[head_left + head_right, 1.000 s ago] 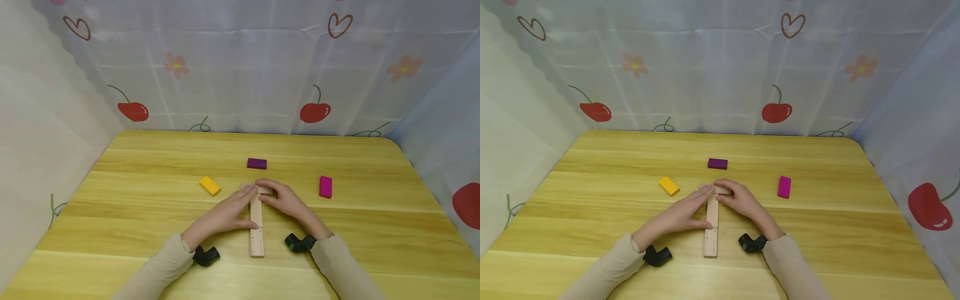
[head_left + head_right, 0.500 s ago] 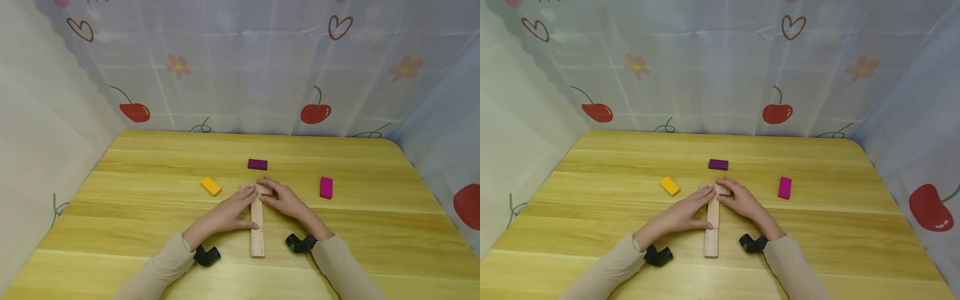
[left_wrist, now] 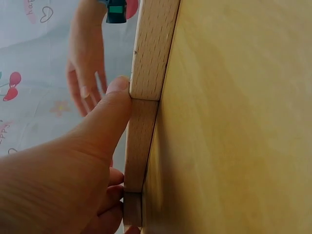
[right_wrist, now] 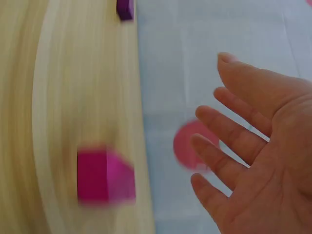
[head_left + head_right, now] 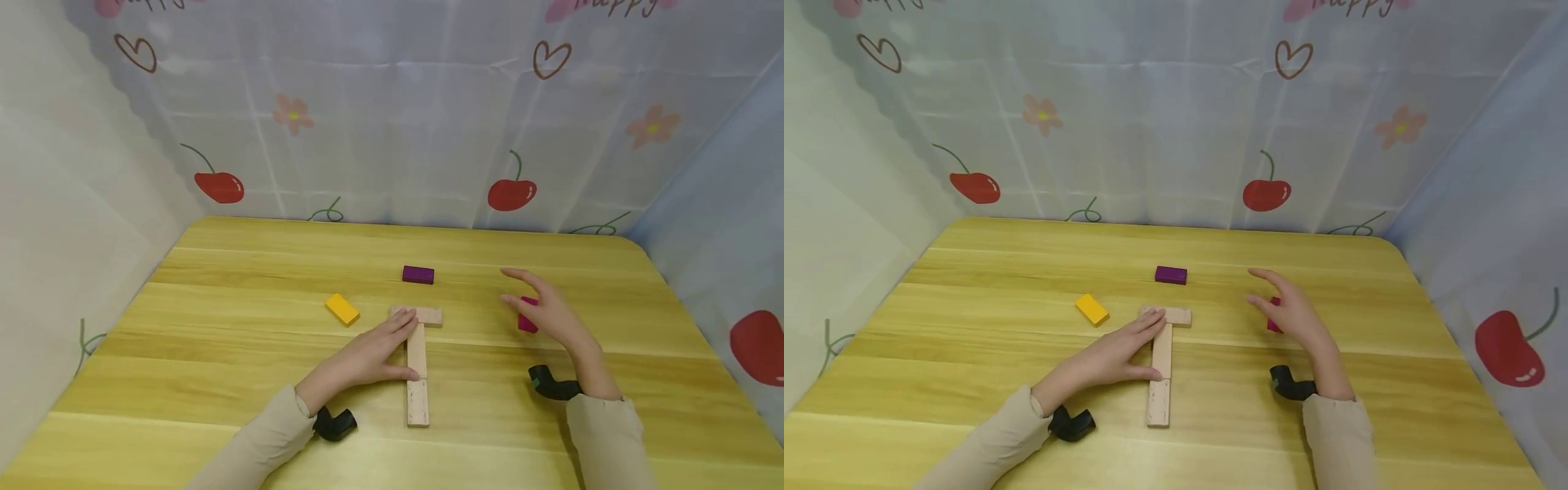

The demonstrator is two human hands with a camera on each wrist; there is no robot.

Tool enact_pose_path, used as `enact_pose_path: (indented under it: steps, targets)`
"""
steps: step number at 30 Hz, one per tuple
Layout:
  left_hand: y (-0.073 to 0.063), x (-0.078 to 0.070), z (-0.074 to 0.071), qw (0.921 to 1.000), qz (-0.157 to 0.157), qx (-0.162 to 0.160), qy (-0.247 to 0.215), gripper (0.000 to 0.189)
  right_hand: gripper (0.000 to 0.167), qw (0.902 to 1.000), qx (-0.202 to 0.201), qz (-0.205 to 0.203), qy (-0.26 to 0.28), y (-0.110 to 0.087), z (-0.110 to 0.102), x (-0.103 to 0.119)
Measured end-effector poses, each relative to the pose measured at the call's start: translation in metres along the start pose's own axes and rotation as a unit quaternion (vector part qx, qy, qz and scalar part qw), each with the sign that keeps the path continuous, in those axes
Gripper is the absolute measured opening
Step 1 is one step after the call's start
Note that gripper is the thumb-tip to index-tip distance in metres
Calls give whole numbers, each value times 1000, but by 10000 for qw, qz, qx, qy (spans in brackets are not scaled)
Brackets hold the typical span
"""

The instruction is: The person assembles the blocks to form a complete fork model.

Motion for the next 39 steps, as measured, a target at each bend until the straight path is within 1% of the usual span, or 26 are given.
enact_pose_path:
  steps: [3,5,9,13,21,27,30,36,39]
  targets:
    - [0,0,0,10000,14,11,19,92,57,9996,70,280,-13,-11,-16,-25]
    - [0,0,1,10000,9,14,30,92,60,9991,183,357,-144,-16,-20,-39]
    - [0,0,1,10000,4,19,77,92,69,9973,518,467,-244,-24,-17,-60]
    - [-1,0,1,10000,37,9,65,92,73,9955,758,575,-10,-28,-10,-72]
    - [-1,-1,-1,10000,59,-28,69,92,66,9959,741,456,233,-29,-8,-75]
    - [-1,0,-2,10000,63,-23,47,91,65,9949,658,504,575,-26,-6,-76]
    - [-2,-1,-2,10000,85,-29,26,91,61,9959,489,428,633,-23,-6,-75]
    - [-2,1,-1,10000,28,10,2,91,51,9994,-6,-65,328,-17,-9,-64]
    - [-2,1,1,10000,22,59,7,91,46,9987,-131,-80,487,-16,-8,-62]
Point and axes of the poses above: each hand's wrist, its own y-axis towards the middle knuckle, its own z-axis out of the palm, x = y × z, the point moved 9 cm from there along y, towards the middle knuckle, and after that the axes turned 1 degree about -y, right-handed, at the moved point
